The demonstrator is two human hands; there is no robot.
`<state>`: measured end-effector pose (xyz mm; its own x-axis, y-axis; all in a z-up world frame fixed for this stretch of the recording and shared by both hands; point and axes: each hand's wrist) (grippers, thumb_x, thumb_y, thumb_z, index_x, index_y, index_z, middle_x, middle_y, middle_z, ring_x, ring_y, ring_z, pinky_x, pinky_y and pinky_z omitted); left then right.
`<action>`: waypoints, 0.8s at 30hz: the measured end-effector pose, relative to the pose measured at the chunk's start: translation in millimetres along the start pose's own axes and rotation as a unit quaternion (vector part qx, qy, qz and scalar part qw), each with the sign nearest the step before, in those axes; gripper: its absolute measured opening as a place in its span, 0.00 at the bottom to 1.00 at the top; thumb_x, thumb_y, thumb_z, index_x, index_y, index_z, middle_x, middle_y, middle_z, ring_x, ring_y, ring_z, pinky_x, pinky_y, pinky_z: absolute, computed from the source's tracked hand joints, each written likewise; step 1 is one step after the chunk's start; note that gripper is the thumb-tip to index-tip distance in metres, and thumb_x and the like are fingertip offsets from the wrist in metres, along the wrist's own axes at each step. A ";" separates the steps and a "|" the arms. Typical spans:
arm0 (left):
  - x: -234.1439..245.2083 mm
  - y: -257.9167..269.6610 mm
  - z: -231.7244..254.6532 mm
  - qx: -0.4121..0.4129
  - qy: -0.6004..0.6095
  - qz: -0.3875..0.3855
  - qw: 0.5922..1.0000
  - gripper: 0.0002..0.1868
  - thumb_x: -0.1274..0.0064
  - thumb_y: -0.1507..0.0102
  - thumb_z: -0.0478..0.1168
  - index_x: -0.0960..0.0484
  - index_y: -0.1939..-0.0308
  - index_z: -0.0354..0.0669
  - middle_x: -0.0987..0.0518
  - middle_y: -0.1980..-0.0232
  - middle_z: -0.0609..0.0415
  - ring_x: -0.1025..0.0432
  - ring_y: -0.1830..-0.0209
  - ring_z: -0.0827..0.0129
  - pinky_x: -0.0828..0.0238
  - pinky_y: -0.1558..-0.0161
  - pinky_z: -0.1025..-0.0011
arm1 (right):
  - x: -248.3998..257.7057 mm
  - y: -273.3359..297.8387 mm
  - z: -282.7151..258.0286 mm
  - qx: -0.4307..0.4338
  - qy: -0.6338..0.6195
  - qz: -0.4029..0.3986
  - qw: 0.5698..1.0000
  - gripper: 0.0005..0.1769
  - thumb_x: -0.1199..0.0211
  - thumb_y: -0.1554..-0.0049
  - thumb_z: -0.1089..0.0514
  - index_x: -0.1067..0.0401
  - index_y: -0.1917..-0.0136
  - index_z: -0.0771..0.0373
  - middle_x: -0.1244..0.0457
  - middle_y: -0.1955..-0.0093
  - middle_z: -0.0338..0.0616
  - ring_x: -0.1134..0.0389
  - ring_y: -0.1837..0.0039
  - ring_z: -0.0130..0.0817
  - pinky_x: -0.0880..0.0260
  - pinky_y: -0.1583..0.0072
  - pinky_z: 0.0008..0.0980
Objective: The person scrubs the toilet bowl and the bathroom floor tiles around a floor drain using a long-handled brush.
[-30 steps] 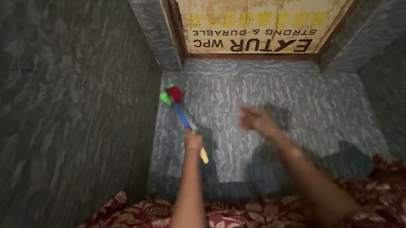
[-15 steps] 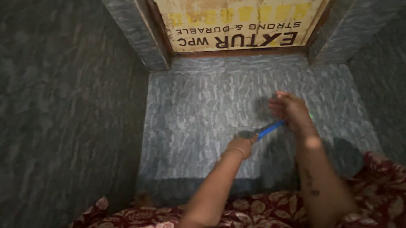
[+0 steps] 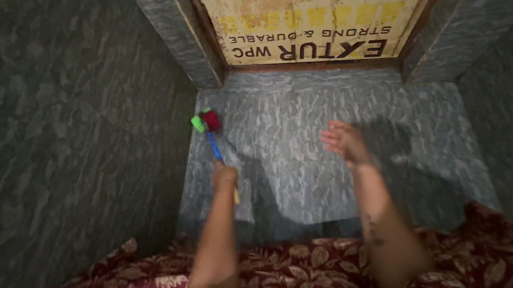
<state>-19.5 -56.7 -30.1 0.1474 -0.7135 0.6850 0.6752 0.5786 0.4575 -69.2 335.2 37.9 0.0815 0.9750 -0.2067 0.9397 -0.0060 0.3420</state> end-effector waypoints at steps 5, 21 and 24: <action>-30.0 -36.1 15.5 0.024 0.432 -0.224 0.873 0.09 0.47 0.34 0.42 0.30 0.60 0.43 0.33 0.76 0.54 0.38 0.85 0.66 0.35 0.81 0.67 | -63.5 1.6 30.6 -0.101 0.063 -0.064 0.991 0.28 0.46 0.39 0.47 0.35 0.28 0.57 0.31 0.38 0.55 0.27 0.41 0.43 0.27 0.43 0.44; -67.1 107.8 80.2 0.056 0.493 -0.608 0.620 0.21 0.52 0.29 0.54 0.25 0.41 0.44 0.20 0.54 0.50 0.22 0.60 0.60 0.22 0.58 0.63 | -0.6 -64.3 60.4 -0.131 -0.462 -0.012 0.877 0.12 0.53 0.42 0.58 0.35 0.54 0.69 0.36 0.61 0.51 0.31 0.54 0.43 0.25 0.52 0.37; -55.9 123.6 89.7 0.064 0.446 -0.557 0.698 0.25 0.53 0.31 0.56 0.28 0.37 0.45 0.21 0.47 0.48 0.21 0.55 0.57 0.21 0.52 0.60 | 38.7 -71.3 69.3 -0.097 -0.375 0.087 0.918 0.14 0.46 0.36 0.51 0.33 0.52 0.66 0.36 0.62 0.45 0.32 0.61 0.39 0.26 0.58 0.35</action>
<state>-9.1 90.2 39.1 0.0115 -0.6778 -0.7351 0.6677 -0.5421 0.5103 -110.1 358.0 -58.0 0.4987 0.5348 -0.6821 0.8200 -0.0362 0.5712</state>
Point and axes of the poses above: each hand's wrist, its own y-axis away from the middle knuckle, its own x-axis out of the back of the hand, z = x × y
